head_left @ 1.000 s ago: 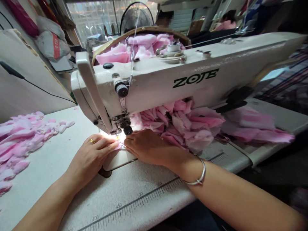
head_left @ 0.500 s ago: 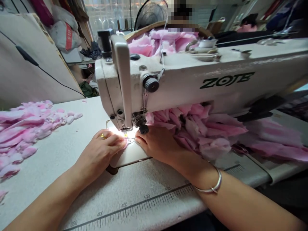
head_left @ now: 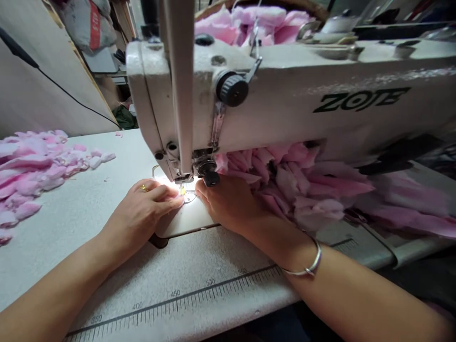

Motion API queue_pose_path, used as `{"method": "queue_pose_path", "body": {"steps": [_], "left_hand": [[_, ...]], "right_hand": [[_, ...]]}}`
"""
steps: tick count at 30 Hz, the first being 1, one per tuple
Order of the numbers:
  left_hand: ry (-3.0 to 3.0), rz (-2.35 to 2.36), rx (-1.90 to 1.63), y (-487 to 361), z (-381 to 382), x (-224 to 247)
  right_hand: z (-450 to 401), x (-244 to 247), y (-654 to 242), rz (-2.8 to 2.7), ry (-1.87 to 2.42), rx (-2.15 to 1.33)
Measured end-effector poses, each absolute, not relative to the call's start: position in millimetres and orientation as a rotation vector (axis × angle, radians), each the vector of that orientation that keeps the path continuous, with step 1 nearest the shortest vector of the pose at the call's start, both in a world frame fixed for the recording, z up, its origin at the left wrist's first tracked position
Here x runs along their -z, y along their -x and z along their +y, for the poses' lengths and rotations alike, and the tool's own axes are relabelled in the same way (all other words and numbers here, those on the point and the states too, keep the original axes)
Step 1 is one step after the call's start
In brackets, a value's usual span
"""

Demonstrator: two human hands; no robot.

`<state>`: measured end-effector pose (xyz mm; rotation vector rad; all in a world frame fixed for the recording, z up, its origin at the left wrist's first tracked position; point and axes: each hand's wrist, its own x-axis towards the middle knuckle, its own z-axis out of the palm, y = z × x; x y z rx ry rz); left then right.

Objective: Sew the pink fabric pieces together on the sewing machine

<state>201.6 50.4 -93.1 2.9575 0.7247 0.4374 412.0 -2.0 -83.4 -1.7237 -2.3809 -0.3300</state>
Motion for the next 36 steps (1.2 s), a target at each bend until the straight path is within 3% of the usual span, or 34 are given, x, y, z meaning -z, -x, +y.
{"method": "queue_pose_path", "body": {"steps": [15, 36], "left_hand": [[-3.048, 0.702, -0.684, -207, 50, 97], [-2.981, 0.754, -0.349, -203, 44, 96]], "right_hand": [[1, 82, -425, -2.337, 1.687, 0.150], [-4, 76, -423, -2.355, 1.748, 0.120]]}}
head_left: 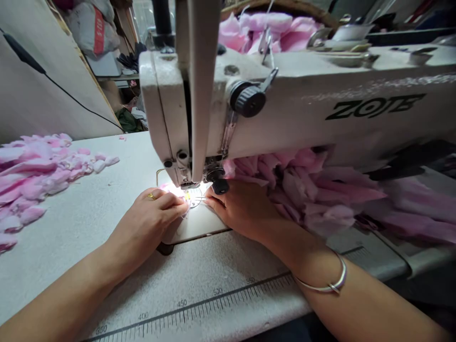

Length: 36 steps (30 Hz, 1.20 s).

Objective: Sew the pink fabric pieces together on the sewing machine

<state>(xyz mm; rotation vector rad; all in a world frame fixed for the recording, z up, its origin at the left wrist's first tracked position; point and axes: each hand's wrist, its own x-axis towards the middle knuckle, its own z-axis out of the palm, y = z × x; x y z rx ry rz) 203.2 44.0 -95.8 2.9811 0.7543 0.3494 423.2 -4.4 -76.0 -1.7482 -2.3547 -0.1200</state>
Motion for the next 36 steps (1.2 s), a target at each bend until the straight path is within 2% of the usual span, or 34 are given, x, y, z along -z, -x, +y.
{"method": "queue_pose_path", "body": {"steps": [14, 28, 36], "left_hand": [[-2.911, 0.851, -0.514, -209, 43, 98], [-2.938, 0.909, -0.446, -216, 27, 97], [-2.869, 1.025, -0.603, -217, 37, 97]], "right_hand": [[-3, 77, -424, -2.358, 1.766, 0.096], [-2, 77, -426, -2.380, 1.756, 0.027], [-1, 77, -427, -2.386, 1.735, 0.010]]}}
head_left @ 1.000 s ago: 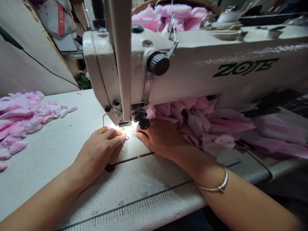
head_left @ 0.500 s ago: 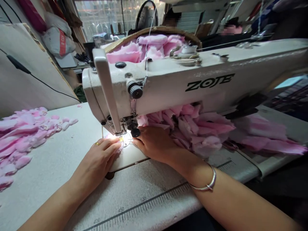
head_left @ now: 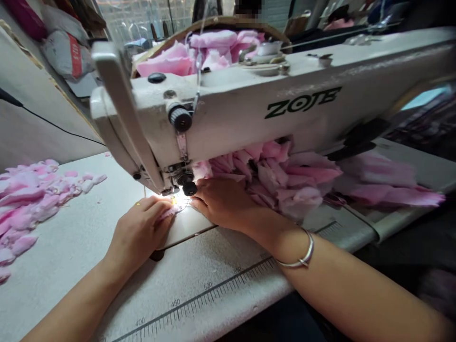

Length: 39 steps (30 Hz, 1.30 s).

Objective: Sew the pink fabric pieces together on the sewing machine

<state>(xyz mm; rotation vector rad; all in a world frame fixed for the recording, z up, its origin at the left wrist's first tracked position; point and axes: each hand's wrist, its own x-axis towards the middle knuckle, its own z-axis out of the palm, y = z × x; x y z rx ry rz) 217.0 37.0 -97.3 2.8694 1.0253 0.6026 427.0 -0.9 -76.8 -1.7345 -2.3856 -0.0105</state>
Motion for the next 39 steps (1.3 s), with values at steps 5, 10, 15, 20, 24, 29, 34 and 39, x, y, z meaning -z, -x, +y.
{"method": "queue_pose_path", "body": {"steps": [5, 10, 15, 20, 24, 29, 34, 39], "left_hand": [[-2.698, 1.247, -0.605, -219, 43, 94], [-2.652, 1.300, -0.602, -221, 46, 94], [-2.548, 1.325, -0.613, -224, 44, 91], [-2.504, 1.300, -0.632, -225, 43, 90], [-2.488, 1.246, -0.658, -224, 43, 90], [-2.585, 1.113, -0.664, -220, 39, 92], [-2.983, 0.920, -0.571, -210, 34, 93], [-3.154, 0.956, -0.390, -212, 26, 90]], "right_hand": [[-2, 76, -429, -2.383, 1.674, 0.005], [-3, 78, -427, -2.364, 1.638, 0.024], [-1, 75, -428, -2.374, 1.633, -0.014], [-1, 74, -429, -2.382, 1.649, -0.034], [0, 77, -421, -2.384, 1.628, 0.034], [1, 80, -418, -2.401, 1.622, 0.152], [-2, 80, -422, -2.441, 1.621, 0.213], [-4, 78, -420, -2.473, 1.630, 0.258]]}}
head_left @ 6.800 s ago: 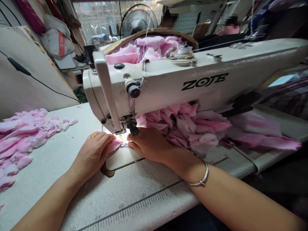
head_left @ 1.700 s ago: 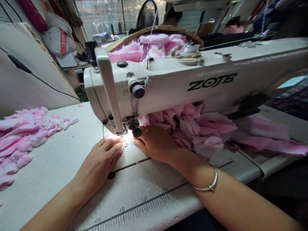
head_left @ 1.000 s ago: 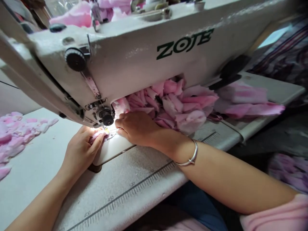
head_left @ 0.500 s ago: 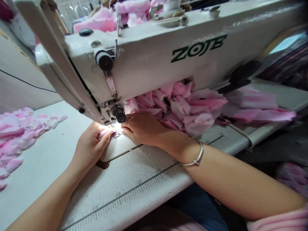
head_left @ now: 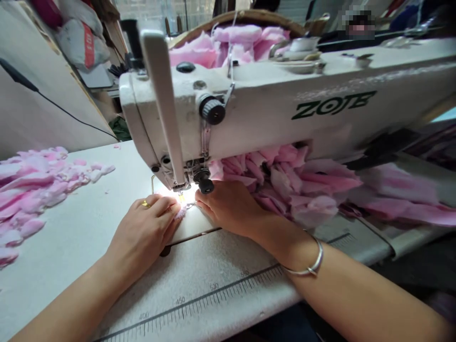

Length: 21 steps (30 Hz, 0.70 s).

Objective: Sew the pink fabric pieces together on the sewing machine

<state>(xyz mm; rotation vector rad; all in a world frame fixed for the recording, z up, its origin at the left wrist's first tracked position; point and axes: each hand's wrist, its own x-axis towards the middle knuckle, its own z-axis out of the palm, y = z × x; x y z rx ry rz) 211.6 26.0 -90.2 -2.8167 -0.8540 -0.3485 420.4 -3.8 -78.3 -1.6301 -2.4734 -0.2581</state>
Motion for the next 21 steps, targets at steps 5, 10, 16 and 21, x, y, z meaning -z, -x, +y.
{"method": "queue_pose_path", "body": {"steps": [5, 10, 16, 21], "left_hand": [[2.766, -0.893, 0.187, -219, 20, 93], [2.779, -0.934, 0.264, -220, 23, 99], [2.838, -0.873, 0.305, -214, 16, 100], [2.869, -0.875, 0.224, -213, 11, 99]], "right_hand": [[-3, 77, -419, -2.481, 1.645, 0.257], [0, 80, -422, -2.466, 1.664, 0.297], [-3, 74, -428, -2.441, 1.662, 0.314], [-5, 74, -425, -2.586, 1.543, 0.360]]}}
